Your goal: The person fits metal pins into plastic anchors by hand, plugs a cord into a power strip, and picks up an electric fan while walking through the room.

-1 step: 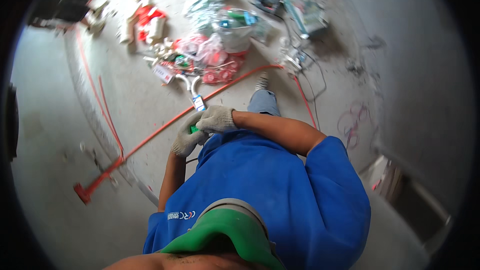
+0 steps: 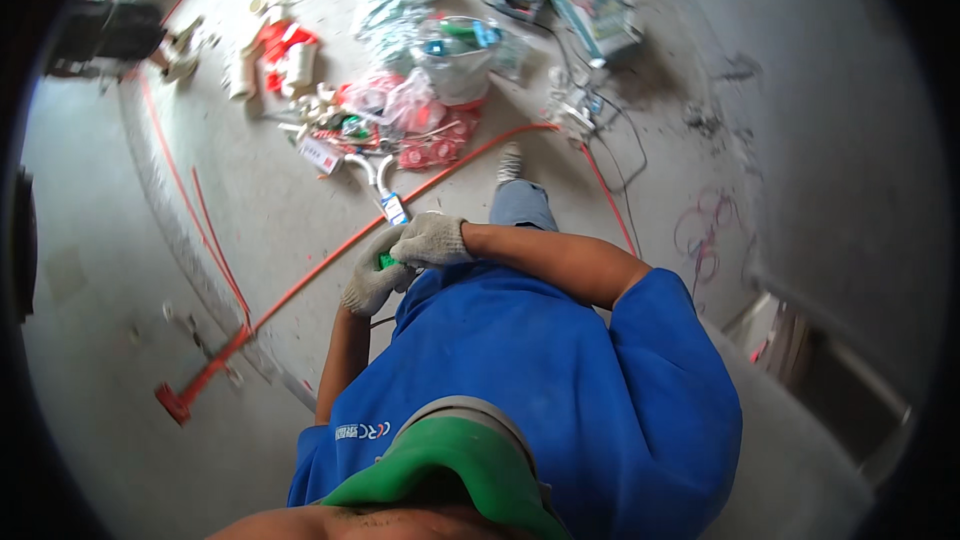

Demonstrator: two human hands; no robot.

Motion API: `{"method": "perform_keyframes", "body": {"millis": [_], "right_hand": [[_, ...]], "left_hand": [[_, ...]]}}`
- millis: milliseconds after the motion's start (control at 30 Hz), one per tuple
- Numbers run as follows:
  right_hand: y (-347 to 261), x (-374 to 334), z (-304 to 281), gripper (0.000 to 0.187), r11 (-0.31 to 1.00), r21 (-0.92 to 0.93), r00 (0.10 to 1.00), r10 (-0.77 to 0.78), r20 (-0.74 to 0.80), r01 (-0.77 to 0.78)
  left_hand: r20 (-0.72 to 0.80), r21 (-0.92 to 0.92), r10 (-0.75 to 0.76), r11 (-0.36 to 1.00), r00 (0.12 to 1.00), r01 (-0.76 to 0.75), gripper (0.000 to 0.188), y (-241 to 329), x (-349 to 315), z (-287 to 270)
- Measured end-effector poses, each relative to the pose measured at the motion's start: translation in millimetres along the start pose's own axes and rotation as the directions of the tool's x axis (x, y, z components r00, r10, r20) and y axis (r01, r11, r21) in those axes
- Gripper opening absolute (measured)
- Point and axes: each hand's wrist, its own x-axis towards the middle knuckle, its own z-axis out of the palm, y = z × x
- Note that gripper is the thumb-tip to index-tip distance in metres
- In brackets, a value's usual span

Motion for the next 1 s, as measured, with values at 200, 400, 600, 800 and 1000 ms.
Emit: {"method": "perform_keyframes", "body": {"millis": [200,400,600,800,1000], "right_hand": [[10,-16,-21,0.041,0.999,-0.032,0.993,-0.02,-0.113,0.017],[-19,-7,-55,0.046,0.884,-0.427,0.966,-0.247,-0.079,0.191],[-43,24,-68,0.045,0.759,-0.528,0.924,-0.312,0.221,0.382],[-53,52,-73,0.036,0.99,-0.131,0.953,-0.012,0.302,0.053],[85,86,-182,0.035,0.997,-0.057,0.897,0.019,-0.441,-0.049]], "left_hand": [[0.124,0.249,-0.028,0.968,0.992,-0.004,0.056,25,39,9],[0.121,0.233,-0.099,0.97,0.988,0.069,0.061,61,53,-1],[0.0,0.192,-0.11,0.975,0.994,0.108,0.062,75,48,-15],[-0.135,0.135,-0.048,0.989,0.99,0.066,0.047,76,34,-28],[-0.331,-0.104,-0.137,0.989,0.934,0.108,0.012,70,23,-95]]}}
